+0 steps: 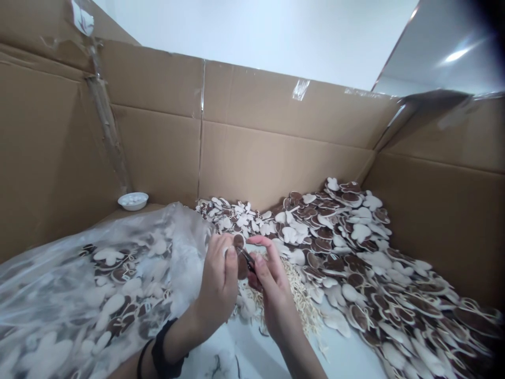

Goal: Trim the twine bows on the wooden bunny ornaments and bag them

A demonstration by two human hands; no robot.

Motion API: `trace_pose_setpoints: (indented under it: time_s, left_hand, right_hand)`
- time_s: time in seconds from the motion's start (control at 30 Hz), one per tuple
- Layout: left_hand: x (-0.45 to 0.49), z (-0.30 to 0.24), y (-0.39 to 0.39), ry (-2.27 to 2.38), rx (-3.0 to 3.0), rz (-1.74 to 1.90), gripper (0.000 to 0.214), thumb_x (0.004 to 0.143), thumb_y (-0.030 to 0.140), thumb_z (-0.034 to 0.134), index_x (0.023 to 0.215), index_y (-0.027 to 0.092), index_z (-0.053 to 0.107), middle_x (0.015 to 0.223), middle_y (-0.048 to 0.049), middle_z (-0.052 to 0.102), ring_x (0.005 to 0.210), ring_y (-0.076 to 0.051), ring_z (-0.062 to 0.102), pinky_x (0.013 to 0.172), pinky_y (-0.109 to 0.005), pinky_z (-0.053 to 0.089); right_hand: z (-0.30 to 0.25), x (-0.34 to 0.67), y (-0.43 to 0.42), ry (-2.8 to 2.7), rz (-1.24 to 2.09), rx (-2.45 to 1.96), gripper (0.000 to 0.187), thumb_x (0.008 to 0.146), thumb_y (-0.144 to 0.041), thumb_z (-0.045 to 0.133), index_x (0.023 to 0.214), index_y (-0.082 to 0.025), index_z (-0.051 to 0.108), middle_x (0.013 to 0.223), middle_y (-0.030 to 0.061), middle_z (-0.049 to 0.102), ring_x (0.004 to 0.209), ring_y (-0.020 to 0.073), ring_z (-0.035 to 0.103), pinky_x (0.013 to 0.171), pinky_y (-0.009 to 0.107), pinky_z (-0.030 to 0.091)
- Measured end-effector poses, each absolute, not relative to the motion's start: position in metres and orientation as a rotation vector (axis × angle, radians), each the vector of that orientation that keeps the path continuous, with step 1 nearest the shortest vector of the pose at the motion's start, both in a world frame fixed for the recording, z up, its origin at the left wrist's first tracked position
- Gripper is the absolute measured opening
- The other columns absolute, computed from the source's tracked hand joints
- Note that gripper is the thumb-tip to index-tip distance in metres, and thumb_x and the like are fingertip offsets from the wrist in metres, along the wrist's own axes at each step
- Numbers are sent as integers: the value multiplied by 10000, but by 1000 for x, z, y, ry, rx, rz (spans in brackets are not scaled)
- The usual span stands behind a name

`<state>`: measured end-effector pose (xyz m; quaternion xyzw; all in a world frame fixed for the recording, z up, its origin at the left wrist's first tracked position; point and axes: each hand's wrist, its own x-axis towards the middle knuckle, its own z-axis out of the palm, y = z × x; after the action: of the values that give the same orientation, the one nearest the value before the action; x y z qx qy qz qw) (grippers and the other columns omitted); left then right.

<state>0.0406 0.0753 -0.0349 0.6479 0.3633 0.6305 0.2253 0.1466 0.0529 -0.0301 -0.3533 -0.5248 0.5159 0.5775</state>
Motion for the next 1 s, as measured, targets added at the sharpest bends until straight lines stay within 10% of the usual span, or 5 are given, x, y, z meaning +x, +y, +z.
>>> trace_pose_setpoints:
  time_s: [0.47,1.0]
  left_hand:
    - [34,-21,69,830,1813,1624,345,983,265,226,807,217,519,807,-45,495,798,-213,457,772,-338,347]
    - [19,-10,63,797,2018,1494,295,966,304,336,733,206,487,879,-57,477,896,-227,454,824,-342,361]
  right_hand:
    - [-18,151,51,-1122,1152,-664,242,910,-480,476,1040,-276,474,589,-65,290,518,117,265,498,215,259]
    - [-12,159,44,-1475,821,-833,153,839,-349,603,908,-216,569,716,-3,540,602,130,492,518,234,423]
